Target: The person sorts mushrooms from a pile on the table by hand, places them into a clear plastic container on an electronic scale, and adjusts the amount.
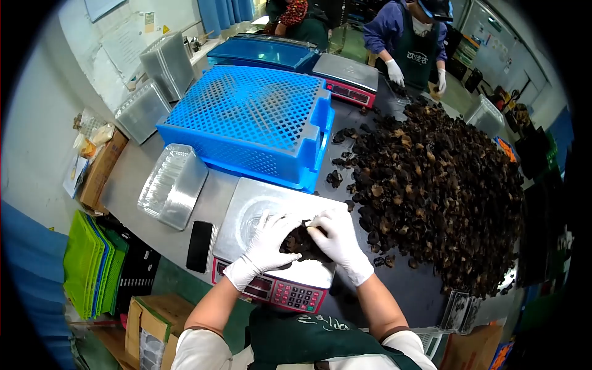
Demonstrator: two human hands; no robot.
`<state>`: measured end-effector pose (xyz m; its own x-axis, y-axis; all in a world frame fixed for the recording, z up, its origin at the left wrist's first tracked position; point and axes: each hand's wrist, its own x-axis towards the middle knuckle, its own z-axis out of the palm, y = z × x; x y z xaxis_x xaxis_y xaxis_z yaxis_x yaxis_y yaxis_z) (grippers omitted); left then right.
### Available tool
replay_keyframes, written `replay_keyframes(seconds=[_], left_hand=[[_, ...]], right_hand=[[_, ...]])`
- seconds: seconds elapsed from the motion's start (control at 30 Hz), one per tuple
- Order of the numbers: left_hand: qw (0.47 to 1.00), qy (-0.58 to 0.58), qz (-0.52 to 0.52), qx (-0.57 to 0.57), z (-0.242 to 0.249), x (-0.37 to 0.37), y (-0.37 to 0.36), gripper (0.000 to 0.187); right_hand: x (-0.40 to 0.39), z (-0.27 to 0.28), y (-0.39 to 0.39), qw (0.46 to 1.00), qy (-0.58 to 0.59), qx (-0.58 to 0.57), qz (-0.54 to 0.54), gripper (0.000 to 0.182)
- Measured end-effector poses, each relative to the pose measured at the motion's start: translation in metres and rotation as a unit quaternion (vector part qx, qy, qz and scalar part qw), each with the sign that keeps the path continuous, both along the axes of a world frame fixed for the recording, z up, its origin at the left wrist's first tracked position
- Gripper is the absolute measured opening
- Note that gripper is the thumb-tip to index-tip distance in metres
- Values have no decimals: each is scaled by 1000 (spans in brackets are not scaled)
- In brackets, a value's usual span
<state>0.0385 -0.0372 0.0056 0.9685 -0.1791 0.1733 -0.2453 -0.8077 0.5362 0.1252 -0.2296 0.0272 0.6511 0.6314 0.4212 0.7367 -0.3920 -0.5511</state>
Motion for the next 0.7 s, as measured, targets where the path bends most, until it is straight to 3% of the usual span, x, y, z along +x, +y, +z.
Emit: replay_keyframes(seconds=[0.03, 0.07, 0.13, 0.23, 0.33, 0.4, 0.47, 0.6, 0.67, 0.7], left_hand=[[1000, 2, -2, -2, 0, 0, 0, 78], [1000, 2, 4, -4, 0, 0, 0, 78], [1000, -7, 1, 1, -1, -1, 0, 79], [1000, 6, -12, -6, 8, 1, 1, 84], [1000, 13, -19, -21, 16, 0, 4, 93], [999, 13, -19, -38, 21, -3, 10, 98], [995, 27, -20, -92, 25, -6, 18, 106], [991, -14, 34, -129, 36, -12, 42, 95], [961, 21, 106, -255, 36, -23, 47, 74], [972, -8, 117, -205, 39, -27, 51, 72]], right_hand=[[1, 5, -2, 989, 118, 92, -7, 8], [-3, 13, -10, 980, 121, 148, -50, 7], [-8, 21, -30, 910, 286, 283, -102, 8], [2, -8, -88, 901, 291, 261, -187, 6], [2, -45, -144, 895, 333, 167, -246, 11], [-12, -61, -163, 905, 286, 117, -292, 18], [-25, -76, -179, 891, 308, 141, -303, 22], [-44, -69, -179, 867, 370, 135, -304, 23], [-47, -62, -169, 881, 350, 138, -288, 22], [-46, -59, -163, 885, 345, 140, -281, 21]])
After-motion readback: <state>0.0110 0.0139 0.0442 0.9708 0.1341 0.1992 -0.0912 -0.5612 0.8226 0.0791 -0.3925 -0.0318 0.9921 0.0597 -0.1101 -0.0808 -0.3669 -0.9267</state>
